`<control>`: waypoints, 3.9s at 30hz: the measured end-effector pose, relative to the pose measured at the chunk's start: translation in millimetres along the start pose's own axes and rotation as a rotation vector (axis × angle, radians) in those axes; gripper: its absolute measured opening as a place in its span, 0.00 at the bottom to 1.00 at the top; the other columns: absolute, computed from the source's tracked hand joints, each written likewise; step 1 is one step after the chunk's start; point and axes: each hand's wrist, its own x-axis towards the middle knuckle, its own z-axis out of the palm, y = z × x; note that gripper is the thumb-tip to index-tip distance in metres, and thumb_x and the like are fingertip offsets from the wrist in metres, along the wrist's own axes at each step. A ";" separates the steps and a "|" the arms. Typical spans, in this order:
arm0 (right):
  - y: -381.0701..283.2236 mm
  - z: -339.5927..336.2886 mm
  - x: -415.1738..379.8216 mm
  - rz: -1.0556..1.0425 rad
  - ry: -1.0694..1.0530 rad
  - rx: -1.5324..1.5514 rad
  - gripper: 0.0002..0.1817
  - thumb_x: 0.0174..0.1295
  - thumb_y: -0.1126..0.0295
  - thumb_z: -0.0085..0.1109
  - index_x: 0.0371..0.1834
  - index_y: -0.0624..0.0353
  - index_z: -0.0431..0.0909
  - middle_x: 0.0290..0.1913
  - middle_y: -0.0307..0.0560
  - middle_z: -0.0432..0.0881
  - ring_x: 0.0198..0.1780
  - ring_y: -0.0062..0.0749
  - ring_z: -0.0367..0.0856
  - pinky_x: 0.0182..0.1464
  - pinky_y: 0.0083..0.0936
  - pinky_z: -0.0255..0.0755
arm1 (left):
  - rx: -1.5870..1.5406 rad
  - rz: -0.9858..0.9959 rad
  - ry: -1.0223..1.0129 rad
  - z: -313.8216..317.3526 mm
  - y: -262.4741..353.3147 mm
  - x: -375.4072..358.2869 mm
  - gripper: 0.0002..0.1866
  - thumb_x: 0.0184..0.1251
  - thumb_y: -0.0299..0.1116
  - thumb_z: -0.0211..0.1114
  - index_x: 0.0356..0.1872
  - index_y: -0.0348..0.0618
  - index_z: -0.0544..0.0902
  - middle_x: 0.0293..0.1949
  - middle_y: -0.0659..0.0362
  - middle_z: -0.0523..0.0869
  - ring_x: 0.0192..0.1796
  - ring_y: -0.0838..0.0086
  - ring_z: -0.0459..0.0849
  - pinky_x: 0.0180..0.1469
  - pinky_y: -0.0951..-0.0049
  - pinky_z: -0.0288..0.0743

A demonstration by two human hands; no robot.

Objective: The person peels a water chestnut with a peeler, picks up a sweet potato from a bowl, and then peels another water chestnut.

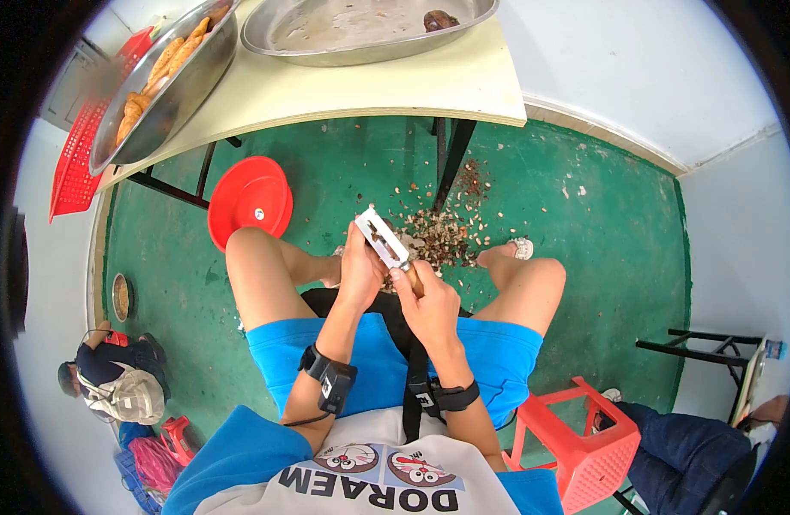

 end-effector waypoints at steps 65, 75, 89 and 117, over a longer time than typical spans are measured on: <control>-2.8 -13.8 5.2 0.006 0.103 0.232 0.13 0.54 0.64 0.59 0.36 0.62 0.73 0.23 0.45 0.77 0.24 0.23 0.75 0.27 0.20 0.68 | -0.237 -0.216 -0.172 -0.1 12.5 -2.3 0.15 0.65 0.42 0.45 0.45 0.43 0.68 0.23 0.63 0.70 0.23 0.80 0.66 0.23 0.80 0.60; -3.7 -7.0 1.4 -0.034 0.009 0.004 0.15 0.53 0.59 0.59 0.36 0.59 0.75 0.24 0.52 0.78 0.25 0.43 0.79 0.25 0.30 0.70 | -0.084 -0.176 -0.078 2.2 20.7 -6.6 0.18 0.67 0.45 0.41 0.40 0.42 0.71 0.23 0.64 0.72 0.18 0.84 0.63 0.16 0.84 0.55; -5.2 -5.2 -0.3 0.023 0.015 0.025 0.15 0.52 0.60 0.60 0.37 0.59 0.75 0.23 0.53 0.77 0.23 0.43 0.78 0.23 0.29 0.68 | -0.206 -0.087 -0.040 3.7 21.7 -6.7 0.03 0.64 0.34 0.48 0.35 0.51 0.65 0.20 0.64 0.64 0.14 0.88 0.56 0.13 0.87 0.47; 42.0 -10.4 11.1 0.354 0.226 0.302 0.18 0.60 0.61 0.53 0.19 0.63 0.68 0.13 0.33 0.59 0.17 0.14 0.54 0.18 0.20 0.50 | -0.203 -0.101 -0.125 16.0 21.7 -18.4 0.08 0.64 0.37 0.45 0.41 0.49 0.67 0.20 0.64 0.65 0.17 0.84 0.59 0.17 0.83 0.52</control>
